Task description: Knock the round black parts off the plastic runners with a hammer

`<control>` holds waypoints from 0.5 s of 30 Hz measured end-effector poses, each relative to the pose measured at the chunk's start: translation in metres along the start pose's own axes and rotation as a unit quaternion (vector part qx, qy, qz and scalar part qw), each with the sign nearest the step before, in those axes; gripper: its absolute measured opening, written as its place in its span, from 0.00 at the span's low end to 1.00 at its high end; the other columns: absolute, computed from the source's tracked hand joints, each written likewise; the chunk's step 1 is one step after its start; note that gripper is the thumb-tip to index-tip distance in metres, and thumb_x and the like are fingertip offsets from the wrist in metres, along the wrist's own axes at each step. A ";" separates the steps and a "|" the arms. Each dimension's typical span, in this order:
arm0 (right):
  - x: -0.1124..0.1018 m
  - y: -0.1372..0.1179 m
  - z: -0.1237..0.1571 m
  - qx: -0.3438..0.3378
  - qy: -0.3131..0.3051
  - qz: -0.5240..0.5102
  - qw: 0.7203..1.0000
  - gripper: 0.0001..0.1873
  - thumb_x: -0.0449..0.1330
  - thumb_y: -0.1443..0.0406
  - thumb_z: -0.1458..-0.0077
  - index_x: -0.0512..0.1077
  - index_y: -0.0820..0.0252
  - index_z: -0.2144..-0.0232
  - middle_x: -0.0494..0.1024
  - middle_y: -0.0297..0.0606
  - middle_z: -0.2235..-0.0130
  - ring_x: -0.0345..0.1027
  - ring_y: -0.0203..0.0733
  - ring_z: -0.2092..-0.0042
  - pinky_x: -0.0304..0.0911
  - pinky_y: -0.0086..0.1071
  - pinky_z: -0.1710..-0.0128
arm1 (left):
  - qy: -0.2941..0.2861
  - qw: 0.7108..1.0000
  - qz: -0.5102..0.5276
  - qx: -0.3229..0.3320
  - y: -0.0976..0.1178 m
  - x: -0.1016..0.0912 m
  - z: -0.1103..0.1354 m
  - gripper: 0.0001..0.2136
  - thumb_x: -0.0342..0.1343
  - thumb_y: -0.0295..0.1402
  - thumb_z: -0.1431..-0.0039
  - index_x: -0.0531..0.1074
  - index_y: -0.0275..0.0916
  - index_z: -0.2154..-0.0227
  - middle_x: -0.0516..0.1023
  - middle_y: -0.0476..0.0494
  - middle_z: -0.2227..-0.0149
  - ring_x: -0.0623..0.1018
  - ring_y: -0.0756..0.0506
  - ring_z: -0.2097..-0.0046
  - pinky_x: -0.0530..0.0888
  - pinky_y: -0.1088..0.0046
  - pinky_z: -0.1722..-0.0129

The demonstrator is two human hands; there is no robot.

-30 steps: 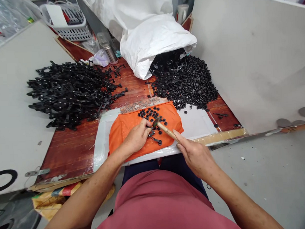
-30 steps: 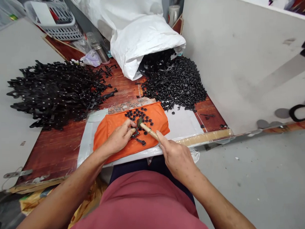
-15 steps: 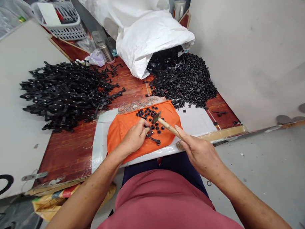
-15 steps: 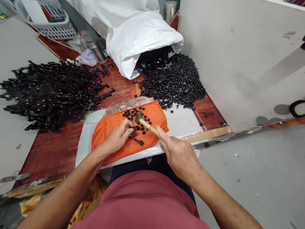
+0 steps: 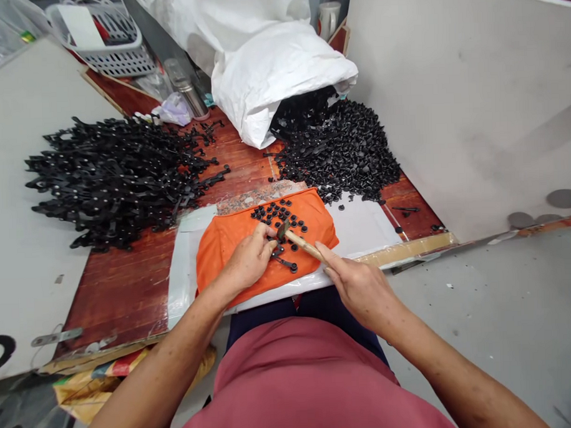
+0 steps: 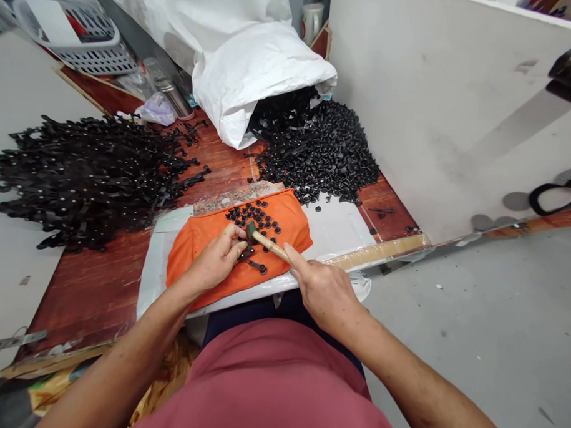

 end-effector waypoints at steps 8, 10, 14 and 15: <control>-0.019 0.000 0.003 0.005 0.036 -0.109 0.993 0.30 0.49 0.66 0.29 0.56 0.47 0.27 0.84 0.39 0.51 0.81 0.44 0.59 0.73 0.33 0.60 | -0.007 1.000 0.004 -0.009 0.000 0.000 -0.001 0.08 0.47 0.36 0.34 0.65 0.41 0.56 0.77 0.46 0.65 0.78 0.43 0.64 0.70 0.67 0.61; -0.022 -0.001 0.006 0.001 0.052 -0.101 0.994 0.30 0.49 0.64 0.28 0.55 0.49 0.27 0.85 0.41 0.51 0.80 0.45 0.58 0.73 0.34 0.60 | -0.007 1.000 0.004 -0.009 0.001 0.000 0.000 0.08 0.47 0.36 0.34 0.65 0.41 0.57 0.77 0.46 0.65 0.78 0.43 0.64 0.70 0.67 0.61; -0.006 -0.002 0.007 0.002 0.003 -0.014 1.000 0.29 0.49 0.65 0.28 0.59 0.50 0.28 0.85 0.39 0.62 0.79 0.45 0.65 0.71 0.34 0.66 | -0.010 1.000 -0.010 -0.008 0.001 0.000 0.000 0.07 0.46 0.35 0.35 0.64 0.41 0.57 0.77 0.46 0.65 0.77 0.43 0.63 0.71 0.66 0.59; -0.001 -0.002 0.006 0.002 -0.010 0.001 1.000 0.29 0.49 0.66 0.29 0.59 0.50 0.28 0.84 0.39 0.64 0.79 0.46 0.66 0.71 0.34 0.67 | -0.009 1.000 -0.010 -0.007 0.001 0.000 0.000 0.07 0.46 0.35 0.35 0.64 0.41 0.57 0.77 0.45 0.64 0.77 0.43 0.63 0.71 0.66 0.59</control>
Point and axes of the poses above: each hand's wrist, its own z-axis away from the middle knuckle, its own x-axis out of the palm, y = z × x, the point moved 5 cm from there along -z, towards the middle knuckle
